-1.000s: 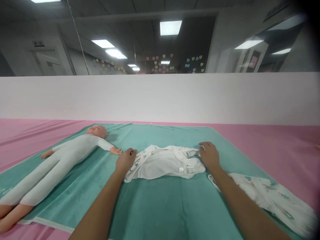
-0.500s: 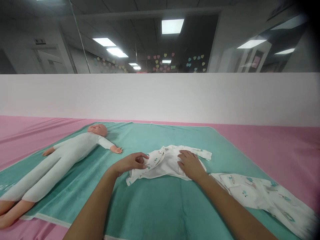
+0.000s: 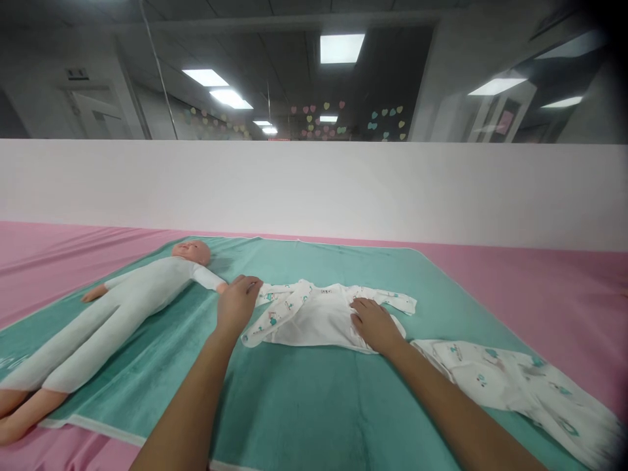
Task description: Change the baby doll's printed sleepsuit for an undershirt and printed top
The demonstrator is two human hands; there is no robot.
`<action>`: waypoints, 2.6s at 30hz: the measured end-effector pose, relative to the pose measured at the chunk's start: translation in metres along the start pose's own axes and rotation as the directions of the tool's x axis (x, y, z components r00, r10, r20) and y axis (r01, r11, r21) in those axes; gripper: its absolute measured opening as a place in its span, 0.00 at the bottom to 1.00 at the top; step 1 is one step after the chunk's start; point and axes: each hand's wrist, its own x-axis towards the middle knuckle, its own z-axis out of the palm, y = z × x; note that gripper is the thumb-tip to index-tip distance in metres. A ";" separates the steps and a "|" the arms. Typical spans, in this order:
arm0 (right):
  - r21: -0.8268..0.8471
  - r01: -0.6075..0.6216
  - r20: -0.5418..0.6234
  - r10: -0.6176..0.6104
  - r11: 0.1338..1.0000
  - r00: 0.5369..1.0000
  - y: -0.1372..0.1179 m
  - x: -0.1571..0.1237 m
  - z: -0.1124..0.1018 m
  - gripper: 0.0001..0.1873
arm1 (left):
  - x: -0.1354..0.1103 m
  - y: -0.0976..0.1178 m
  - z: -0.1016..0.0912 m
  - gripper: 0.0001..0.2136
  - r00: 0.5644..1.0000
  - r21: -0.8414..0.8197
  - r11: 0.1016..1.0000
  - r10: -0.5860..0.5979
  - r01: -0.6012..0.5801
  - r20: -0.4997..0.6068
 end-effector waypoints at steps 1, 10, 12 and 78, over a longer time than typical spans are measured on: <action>-0.001 -0.004 -0.001 0.004 1.000 1.000 0.000 0.000 0.001 0.17 | 0.000 -0.002 0.002 0.13 0.999 0.020 1.000 -0.008 0.009 -0.042; 0.049 -0.038 -0.081 0.042 0.998 0.996 0.002 0.003 0.003 0.12 | 0.045 -0.020 0.028 0.13 0.990 0.073 0.989 -0.128 0.132 -0.061; 0.035 -0.046 -0.099 0.050 0.998 0.994 0.002 0.005 0.004 0.11 | 0.055 -0.032 0.034 0.13 0.989 0.166 0.975 -0.139 0.145 -0.049; 0.159 0.240 0.108 -0.259 0.958 0.960 -0.039 0.010 0.004 0.24 | 0.018 0.035 0.140 0.21 0.910 0.302 0.861 0.362 -0.410 0.205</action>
